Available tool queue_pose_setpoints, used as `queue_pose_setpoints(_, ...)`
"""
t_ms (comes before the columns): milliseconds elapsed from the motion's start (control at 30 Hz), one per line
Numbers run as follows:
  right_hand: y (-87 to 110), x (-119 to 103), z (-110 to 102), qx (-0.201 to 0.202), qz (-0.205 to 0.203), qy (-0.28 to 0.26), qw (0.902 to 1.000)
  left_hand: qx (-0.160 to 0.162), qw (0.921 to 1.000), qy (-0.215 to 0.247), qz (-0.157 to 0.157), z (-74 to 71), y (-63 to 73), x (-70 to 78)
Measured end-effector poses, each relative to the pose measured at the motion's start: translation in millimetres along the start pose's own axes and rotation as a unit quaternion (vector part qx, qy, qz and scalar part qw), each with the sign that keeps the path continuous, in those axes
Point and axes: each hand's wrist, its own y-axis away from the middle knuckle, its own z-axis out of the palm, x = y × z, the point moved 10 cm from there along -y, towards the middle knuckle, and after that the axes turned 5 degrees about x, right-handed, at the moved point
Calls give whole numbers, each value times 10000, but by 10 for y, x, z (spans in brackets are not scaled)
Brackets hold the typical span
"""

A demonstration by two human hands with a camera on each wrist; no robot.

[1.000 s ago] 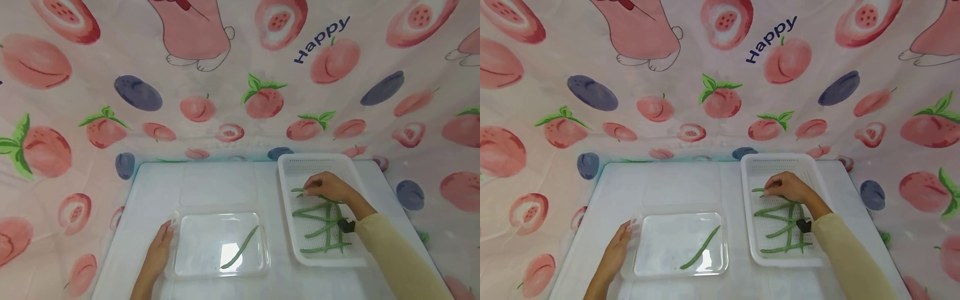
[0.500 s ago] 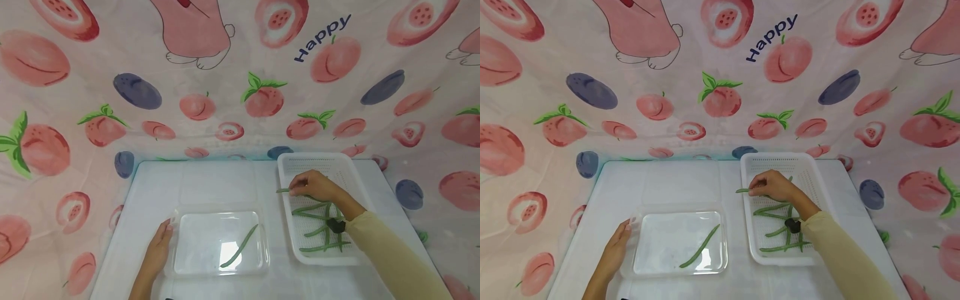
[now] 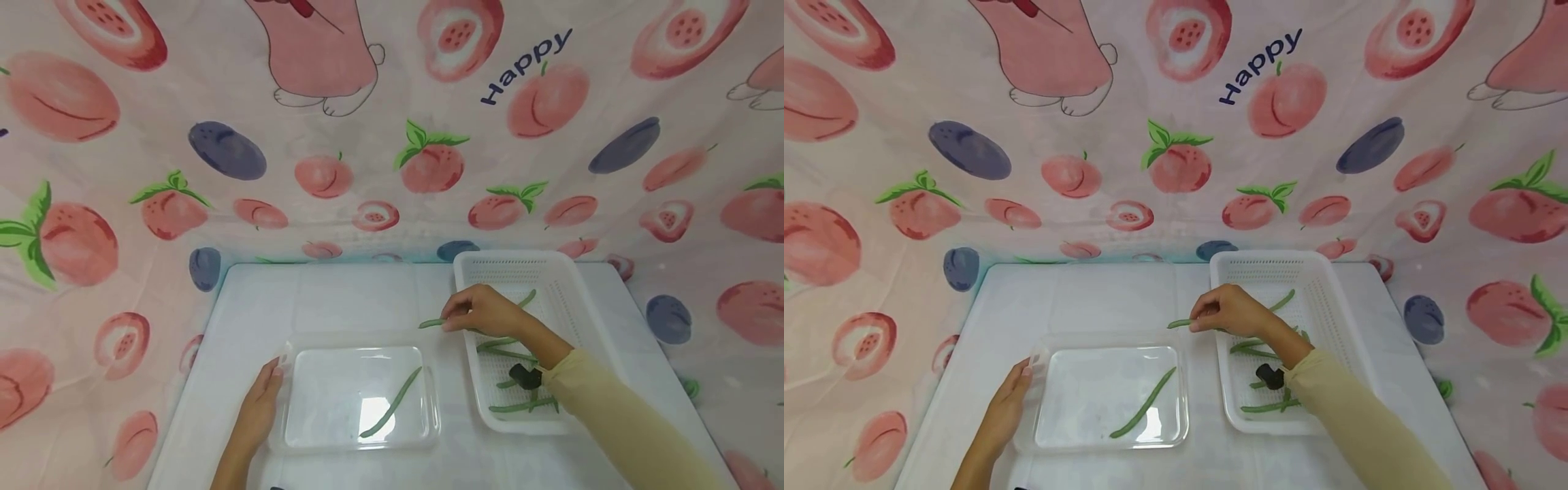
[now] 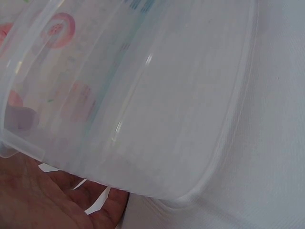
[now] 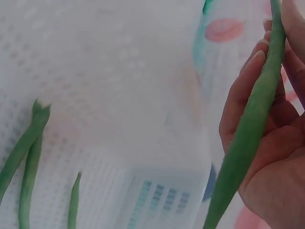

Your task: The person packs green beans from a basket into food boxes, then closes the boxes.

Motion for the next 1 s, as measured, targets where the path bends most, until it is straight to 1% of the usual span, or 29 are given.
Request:
queue_pose_setpoints(133, -40, -126, 147, -137, -32, -106, 9998, 4, 10000, 1, -41, 1, 10, -6)
queue_pose_setpoints(267, -97, -289, 301, -264, -255, -121, 9993, 12, 9999, -29, -103, 3, 13, -10)
queue_pose_setpoints(400, -140, -462, 456, -460, -390, -285, 9978, 10, 9999, -79, -147, 3, 11, -11)
queue_pose_setpoints(500, -167, -577, 579, -587, -468, -400, 9964, 15, 9999, -89, -126, 1, 11, -1)
queue_pose_setpoints(700, -218, -771, 833, -821, -647, -402, 9937, 26, 9999, -83, -117, -6, 15, 2)
queue_pose_setpoints(833, -251, -876, 975, -983, -745, -417, 9915, 14, 9999, -46, -91, -4, 8, -2)
queue_pose_setpoints(1000, -289, -903, 1106, -1113, -673, -439, 9905, 7, 10000, 10, -48, 0, 1, -4)
